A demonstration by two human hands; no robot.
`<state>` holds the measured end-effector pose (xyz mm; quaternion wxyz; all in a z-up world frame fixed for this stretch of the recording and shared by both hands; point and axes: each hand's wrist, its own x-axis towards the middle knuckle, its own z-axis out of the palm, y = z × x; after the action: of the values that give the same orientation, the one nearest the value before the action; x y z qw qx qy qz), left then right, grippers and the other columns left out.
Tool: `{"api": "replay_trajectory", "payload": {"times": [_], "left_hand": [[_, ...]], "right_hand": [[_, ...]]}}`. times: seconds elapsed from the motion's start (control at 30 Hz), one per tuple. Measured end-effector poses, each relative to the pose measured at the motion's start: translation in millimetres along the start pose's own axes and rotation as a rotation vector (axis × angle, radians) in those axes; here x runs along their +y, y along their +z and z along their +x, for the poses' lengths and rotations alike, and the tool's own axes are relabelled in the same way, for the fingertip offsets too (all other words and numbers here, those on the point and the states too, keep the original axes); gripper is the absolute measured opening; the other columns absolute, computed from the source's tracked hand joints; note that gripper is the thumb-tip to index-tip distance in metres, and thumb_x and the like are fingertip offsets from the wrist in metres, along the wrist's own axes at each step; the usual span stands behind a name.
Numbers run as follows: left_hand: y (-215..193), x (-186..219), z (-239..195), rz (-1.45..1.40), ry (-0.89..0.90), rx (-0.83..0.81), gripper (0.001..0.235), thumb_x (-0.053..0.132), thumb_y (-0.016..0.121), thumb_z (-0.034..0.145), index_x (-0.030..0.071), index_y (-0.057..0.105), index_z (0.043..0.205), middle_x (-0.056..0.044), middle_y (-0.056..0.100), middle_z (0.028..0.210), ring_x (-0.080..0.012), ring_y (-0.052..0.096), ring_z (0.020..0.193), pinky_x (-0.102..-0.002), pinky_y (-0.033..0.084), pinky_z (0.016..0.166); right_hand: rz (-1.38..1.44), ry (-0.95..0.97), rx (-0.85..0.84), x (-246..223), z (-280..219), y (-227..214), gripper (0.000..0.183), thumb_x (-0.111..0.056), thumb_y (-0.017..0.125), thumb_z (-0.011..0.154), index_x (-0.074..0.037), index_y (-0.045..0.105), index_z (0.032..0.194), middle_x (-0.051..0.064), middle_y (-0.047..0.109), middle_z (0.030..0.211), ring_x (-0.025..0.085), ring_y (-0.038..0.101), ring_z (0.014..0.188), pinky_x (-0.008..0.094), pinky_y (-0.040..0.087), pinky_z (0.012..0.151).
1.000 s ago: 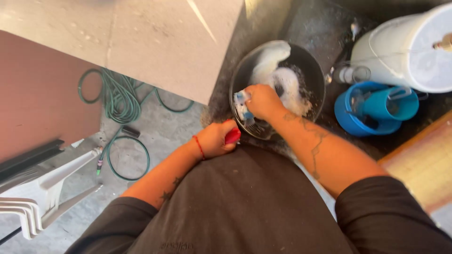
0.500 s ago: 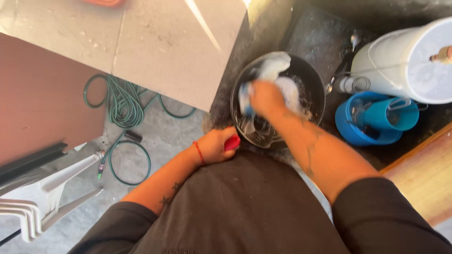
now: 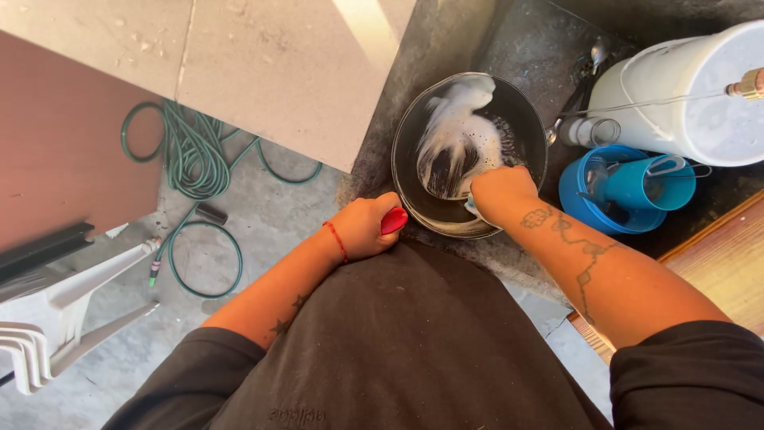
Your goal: The person washes several kitchen items at an outdoor sink using a sponge and soap. They scrub and rinse a pink plastic lid, a wooden cutting board, a wooden spatula, a white plastic lid, and a black frying pan, placing the cleaned items on a nearby tiled counter.
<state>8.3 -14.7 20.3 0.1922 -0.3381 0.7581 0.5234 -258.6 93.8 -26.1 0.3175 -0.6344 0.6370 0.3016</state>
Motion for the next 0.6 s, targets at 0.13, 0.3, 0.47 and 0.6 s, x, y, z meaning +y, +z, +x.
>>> {"api": "replay_trajectory", "payload": {"times": [0.13, 0.3, 0.47, 0.6], "left_hand": [[-4, 1, 0, -0.013, -0.023, -0.004, 0.025, 0.033, 0.064, 0.081, 0.022, 0.057, 0.102, -0.015, 0.069, 0.084, -0.0406, 0.07, 0.083, -0.046, 0.057, 0.073], [2, -7, 3, -0.014, 0.006, 0.022, 0.022, 0.03, 0.061, 0.083, 0.02, 0.056, 0.102, -0.015, 0.067, 0.079, -0.0408, 0.07, 0.08, -0.046, 0.058, 0.072], [-6, 2, 0, -0.02, 0.012, 0.027, 0.021, 0.028, 0.059, 0.084, 0.017, 0.055, 0.101, -0.018, 0.067, 0.079, -0.0435, 0.069, 0.08, -0.049, 0.057, 0.072], [-6, 1, 5, -0.024, -0.015, -0.003, 0.022, 0.03, 0.059, 0.083, 0.018, 0.055, 0.101, -0.017, 0.067, 0.08, -0.0419, 0.069, 0.083, -0.047, 0.057, 0.074]], "right_hand": [[0.388, -0.033, -0.003, -53, 1, -45, 0.018, -0.012, 0.067, 0.084, -0.005, 0.076, 0.098, 0.015, 0.074, 0.089, 0.034, 0.072, 0.09, 0.05, 0.054, 0.091], [0.746, -0.142, 0.204, -71, 3, -60, 0.023, -0.009, 0.061, 0.085, -0.004, 0.068, 0.107, 0.021, 0.072, 0.098, 0.044, 0.067, 0.1, 0.056, 0.053, 0.088], [0.456, -0.167, -0.058, -28, -46, -64, 0.024, -0.005, 0.064, 0.084, -0.013, 0.074, 0.104, 0.008, 0.074, 0.092, 0.027, 0.07, 0.095, 0.043, 0.055, 0.093], [0.57, -0.239, 0.21, -54, -2, -28, 0.018, -0.009, 0.064, 0.086, -0.014, 0.072, 0.102, 0.007, 0.07, 0.094, 0.026, 0.066, 0.095, 0.038, 0.054, 0.089]]}}
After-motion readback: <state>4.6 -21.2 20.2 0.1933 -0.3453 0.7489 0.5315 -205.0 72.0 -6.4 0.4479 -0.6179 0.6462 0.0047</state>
